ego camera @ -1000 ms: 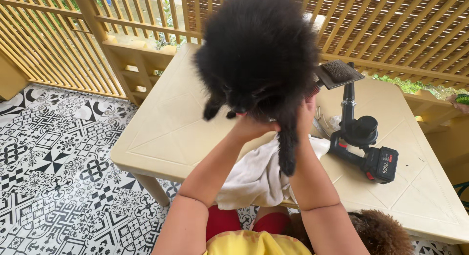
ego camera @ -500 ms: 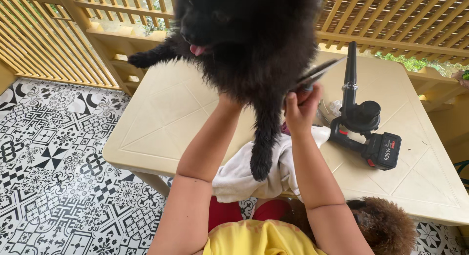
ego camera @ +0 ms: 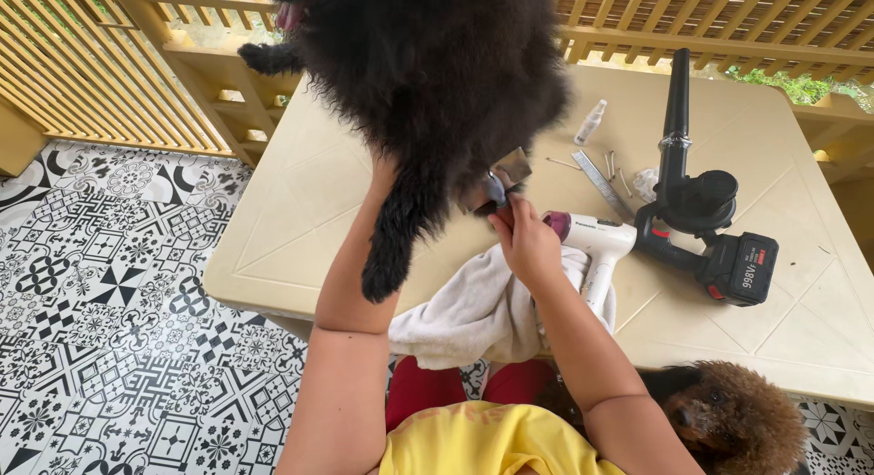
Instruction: The person dries and brushes a small black dog using a hair dryer and a slicker brush on a table.
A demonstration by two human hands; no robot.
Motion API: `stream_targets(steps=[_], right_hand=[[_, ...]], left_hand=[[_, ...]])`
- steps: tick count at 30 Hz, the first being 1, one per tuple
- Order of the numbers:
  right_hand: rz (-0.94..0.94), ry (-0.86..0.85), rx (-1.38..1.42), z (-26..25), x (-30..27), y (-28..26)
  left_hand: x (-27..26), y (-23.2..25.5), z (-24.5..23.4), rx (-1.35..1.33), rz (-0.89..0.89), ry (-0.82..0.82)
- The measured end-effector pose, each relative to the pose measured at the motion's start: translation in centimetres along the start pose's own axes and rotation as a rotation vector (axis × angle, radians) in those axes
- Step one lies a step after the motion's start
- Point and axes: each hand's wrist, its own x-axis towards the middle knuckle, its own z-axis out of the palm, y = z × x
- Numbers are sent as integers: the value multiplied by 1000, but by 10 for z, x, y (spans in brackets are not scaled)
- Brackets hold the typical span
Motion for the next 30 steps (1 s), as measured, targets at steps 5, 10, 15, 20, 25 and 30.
stream_targets(steps=[5,10,15,20,25,30], right_hand=[[-221,203,156,-31,34,-24],[-66,63,31,5,32,-39],[34,-100,-86,-4,4,-26],[-115,110,166,-34,21,-31],[-4,4,65,3,17,-18],[26,8,66,-11,-2,-13]], left_hand=[[6,5,0,41,25,26],[6,18,-9,180,94,34],[1,26,-7,-137,-15,62],[12,34,7,449,282,201],[10,40,14,507,-57,156],[-5,21,15,-15,-24,158]])
